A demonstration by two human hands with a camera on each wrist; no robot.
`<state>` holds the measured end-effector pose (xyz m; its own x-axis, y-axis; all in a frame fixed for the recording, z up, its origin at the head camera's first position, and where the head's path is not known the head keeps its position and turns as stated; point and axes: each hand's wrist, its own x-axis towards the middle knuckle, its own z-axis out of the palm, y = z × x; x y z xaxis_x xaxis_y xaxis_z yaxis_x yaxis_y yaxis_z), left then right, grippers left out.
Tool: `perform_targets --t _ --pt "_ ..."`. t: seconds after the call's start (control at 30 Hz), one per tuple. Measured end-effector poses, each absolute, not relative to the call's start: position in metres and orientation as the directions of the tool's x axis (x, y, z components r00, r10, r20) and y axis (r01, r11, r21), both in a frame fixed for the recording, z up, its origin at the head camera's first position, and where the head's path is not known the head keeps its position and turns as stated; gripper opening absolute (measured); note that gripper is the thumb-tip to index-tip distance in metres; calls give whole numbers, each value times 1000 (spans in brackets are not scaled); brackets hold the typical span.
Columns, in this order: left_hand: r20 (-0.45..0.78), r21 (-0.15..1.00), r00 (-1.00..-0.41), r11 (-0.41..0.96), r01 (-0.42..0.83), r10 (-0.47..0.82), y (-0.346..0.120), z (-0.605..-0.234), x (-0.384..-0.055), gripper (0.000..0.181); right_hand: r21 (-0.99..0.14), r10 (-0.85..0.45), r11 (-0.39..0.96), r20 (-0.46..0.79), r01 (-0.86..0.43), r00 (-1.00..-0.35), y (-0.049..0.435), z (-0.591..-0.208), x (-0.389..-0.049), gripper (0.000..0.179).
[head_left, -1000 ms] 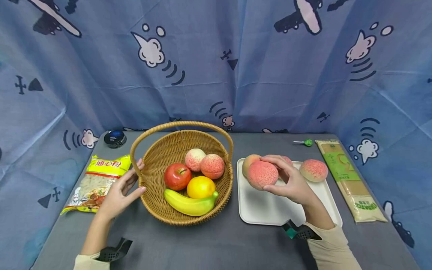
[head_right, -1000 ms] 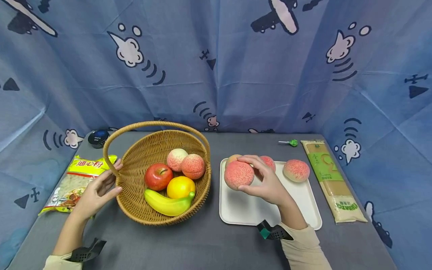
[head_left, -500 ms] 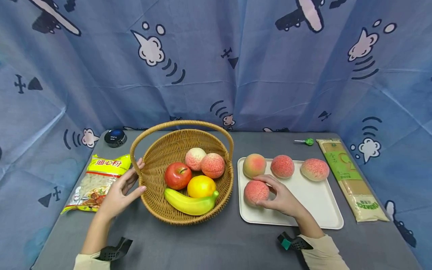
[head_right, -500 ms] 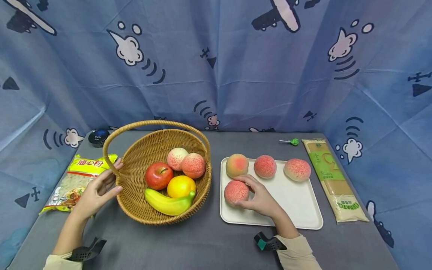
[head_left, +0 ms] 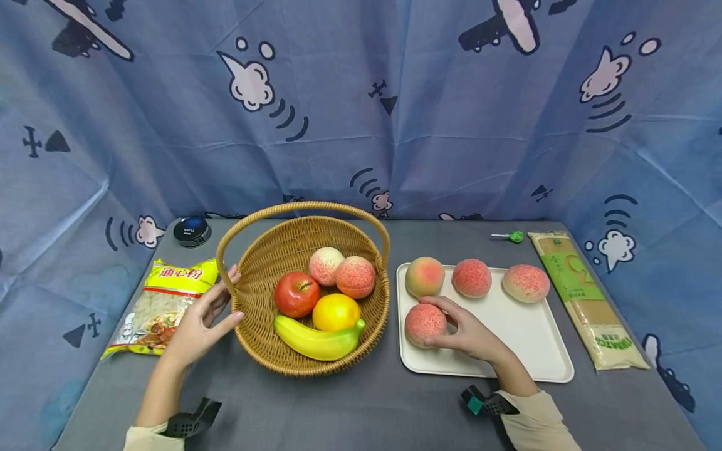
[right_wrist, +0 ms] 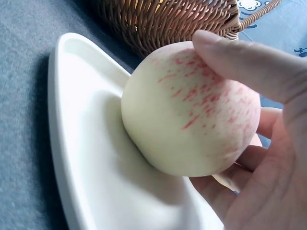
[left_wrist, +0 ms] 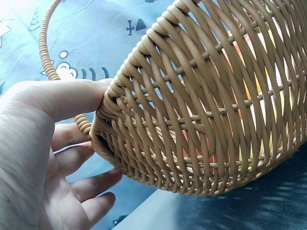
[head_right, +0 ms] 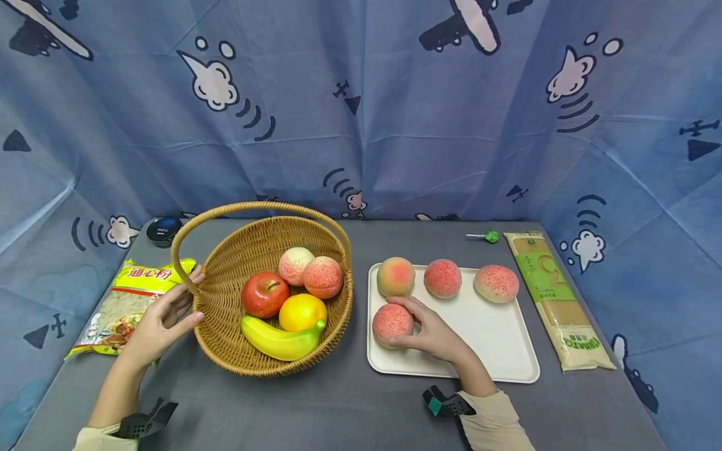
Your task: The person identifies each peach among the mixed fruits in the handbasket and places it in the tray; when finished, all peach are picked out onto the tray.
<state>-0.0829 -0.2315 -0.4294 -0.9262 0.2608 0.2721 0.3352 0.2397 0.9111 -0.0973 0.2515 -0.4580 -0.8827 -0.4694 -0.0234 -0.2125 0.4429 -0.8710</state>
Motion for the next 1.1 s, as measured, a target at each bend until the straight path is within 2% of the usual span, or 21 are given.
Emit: perform_targets --t 0.77,1.1 --pt "290 907 -920 232 352 262 -231 -431 -82 61 -870 -447 457 -46 -184 -893 252 -463 -98 70" --pt "287 907 -922 237 349 260 -231 -429 -82 61 -858 -449 439 47 -267 -892 252 -450 -92 71"
